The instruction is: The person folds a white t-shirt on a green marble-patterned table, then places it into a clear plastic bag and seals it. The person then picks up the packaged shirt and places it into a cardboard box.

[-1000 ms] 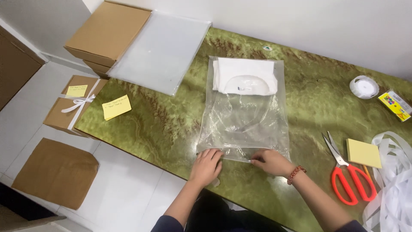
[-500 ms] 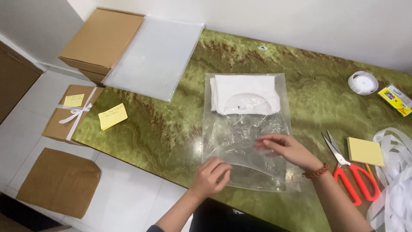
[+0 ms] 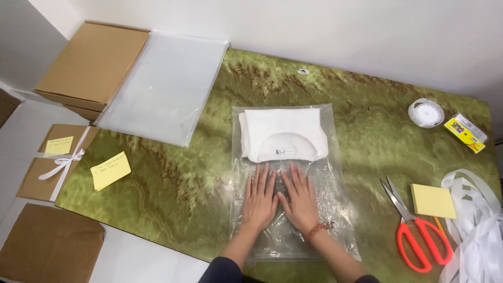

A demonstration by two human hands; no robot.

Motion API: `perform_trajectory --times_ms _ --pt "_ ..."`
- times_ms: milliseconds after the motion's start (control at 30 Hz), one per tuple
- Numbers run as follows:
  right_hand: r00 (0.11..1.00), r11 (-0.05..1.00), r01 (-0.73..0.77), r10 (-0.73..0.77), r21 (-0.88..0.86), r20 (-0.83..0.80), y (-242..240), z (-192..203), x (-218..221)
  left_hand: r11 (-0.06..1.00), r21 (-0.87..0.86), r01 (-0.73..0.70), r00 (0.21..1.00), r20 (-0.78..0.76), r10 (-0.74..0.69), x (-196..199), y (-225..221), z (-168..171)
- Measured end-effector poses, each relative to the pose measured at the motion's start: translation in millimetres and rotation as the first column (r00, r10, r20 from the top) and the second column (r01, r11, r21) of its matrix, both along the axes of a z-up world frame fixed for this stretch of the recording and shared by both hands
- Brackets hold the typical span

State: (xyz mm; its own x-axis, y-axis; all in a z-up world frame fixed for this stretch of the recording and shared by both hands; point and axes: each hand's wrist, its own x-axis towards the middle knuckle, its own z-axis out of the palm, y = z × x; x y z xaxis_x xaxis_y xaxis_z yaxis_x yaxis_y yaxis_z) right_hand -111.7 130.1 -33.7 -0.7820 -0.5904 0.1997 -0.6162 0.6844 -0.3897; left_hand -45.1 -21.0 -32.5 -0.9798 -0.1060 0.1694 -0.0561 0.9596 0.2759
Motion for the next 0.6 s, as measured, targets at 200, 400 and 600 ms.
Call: perform_trajectory --times_ms 200,400,600 --pt "0.976 0.987 -0.028 0.061 0.158 -0.211 5.8 -15.2 12.0 0.935 -0.348 -0.069 0.984 -0.179 0.006 6.1 1.4 -22.0" --pt "0.98 0.973 -0.032 0.076 0.231 -0.185 11.6 -30.3 5.2 0.959 -0.282 -0.035 0.987 -0.157 -0.011 3.3 -3.9 -28.7" --pt "0.999 0.953 0.01 -0.021 0.303 0.034 32.6 -7.4 -13.9 0.996 -0.073 0.055 0.981 0.189 -0.04 10.5 -39.3 6.3"
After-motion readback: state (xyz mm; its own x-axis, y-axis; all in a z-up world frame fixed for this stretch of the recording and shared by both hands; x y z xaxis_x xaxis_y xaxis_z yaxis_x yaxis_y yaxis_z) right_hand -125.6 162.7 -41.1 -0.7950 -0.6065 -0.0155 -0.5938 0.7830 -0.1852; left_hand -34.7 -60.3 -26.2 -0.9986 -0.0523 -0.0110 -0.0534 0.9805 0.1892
